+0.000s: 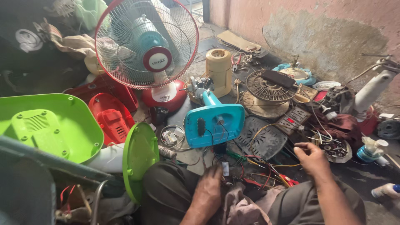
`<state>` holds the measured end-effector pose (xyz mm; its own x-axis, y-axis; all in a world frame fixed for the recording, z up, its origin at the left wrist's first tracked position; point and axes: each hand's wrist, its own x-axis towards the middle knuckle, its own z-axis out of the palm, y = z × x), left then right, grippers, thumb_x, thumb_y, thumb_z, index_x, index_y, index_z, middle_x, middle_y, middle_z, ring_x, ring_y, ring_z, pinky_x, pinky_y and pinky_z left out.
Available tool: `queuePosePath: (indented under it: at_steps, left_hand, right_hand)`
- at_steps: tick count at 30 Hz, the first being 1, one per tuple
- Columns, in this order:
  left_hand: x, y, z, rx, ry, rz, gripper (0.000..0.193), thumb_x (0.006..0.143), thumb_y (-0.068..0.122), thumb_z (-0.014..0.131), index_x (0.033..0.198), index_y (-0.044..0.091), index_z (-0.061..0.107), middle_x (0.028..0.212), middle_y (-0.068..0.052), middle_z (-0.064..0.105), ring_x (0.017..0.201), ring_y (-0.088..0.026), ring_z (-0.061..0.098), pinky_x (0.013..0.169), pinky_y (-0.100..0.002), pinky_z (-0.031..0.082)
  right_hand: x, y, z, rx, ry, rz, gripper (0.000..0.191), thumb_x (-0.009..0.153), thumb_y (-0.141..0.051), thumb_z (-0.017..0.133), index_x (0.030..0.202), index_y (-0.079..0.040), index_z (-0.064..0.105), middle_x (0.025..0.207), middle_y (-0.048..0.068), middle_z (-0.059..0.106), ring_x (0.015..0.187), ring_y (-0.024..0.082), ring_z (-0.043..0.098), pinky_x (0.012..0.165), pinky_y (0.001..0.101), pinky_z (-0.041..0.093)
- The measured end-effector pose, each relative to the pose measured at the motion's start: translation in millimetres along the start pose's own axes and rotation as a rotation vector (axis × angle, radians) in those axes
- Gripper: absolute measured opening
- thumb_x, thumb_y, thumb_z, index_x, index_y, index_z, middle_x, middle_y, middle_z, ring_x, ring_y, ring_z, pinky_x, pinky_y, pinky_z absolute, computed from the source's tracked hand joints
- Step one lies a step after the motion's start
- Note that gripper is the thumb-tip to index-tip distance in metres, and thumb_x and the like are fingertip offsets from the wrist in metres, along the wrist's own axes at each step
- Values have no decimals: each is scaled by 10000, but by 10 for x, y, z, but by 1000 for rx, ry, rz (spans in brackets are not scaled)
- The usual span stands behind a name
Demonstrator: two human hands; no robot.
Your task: The person sits on the floor repairing an electric fan. They handle wires and a small component inside the fan's teal base, connect parts, plug a cord into a power strip and operate its switch to test the fan, then continue adjusting the wiring and fitting a component into the fan base.
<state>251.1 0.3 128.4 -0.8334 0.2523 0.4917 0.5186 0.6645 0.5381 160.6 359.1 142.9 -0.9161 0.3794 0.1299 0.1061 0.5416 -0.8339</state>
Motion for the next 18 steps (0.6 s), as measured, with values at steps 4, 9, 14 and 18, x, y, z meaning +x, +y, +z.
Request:
queuePosePath:
  at_steps: [4,9,14,18]
  left_hand:
    - [-27,187,-394,-44,32,-20,535,768,-71,509,1291,-15,613,1189,-237,678,1088,-434,652,958,-457,518]
    - [442,126,-727,-332,90,-299,485,797,-81,452,1183,73,703,1122,-153,751,1006,-316,744,838,-390,601]
    - [1187,-573,-856,-337,249,-492,423,906,14,428,1259,91,647,1071,-145,761,923,-277,771,804,-376,604]
    - [1454,-1289,-716,-57,270,-578,409,897,97,552,1301,64,609,1146,-181,726,1067,-346,695,937,-446,524]
  right_hand:
    - [-389,-295,-96,31,-62,-56,281,888,-267,727,1119,-113,766,1002,91,786,923,184,727,832,345,552]
    - [-798,-758,-103,-166,-91,-201,270,856,-264,725,1071,-103,761,1030,112,753,949,245,745,838,368,575]
    - [-891,-919,79,-247,-120,-254,255,835,-264,714,1033,-108,753,1023,101,739,948,292,729,818,389,570]
    - [-679,-853,324,-413,-190,-264,261,841,-295,708,1033,-122,745,1020,104,727,975,326,704,829,415,560]
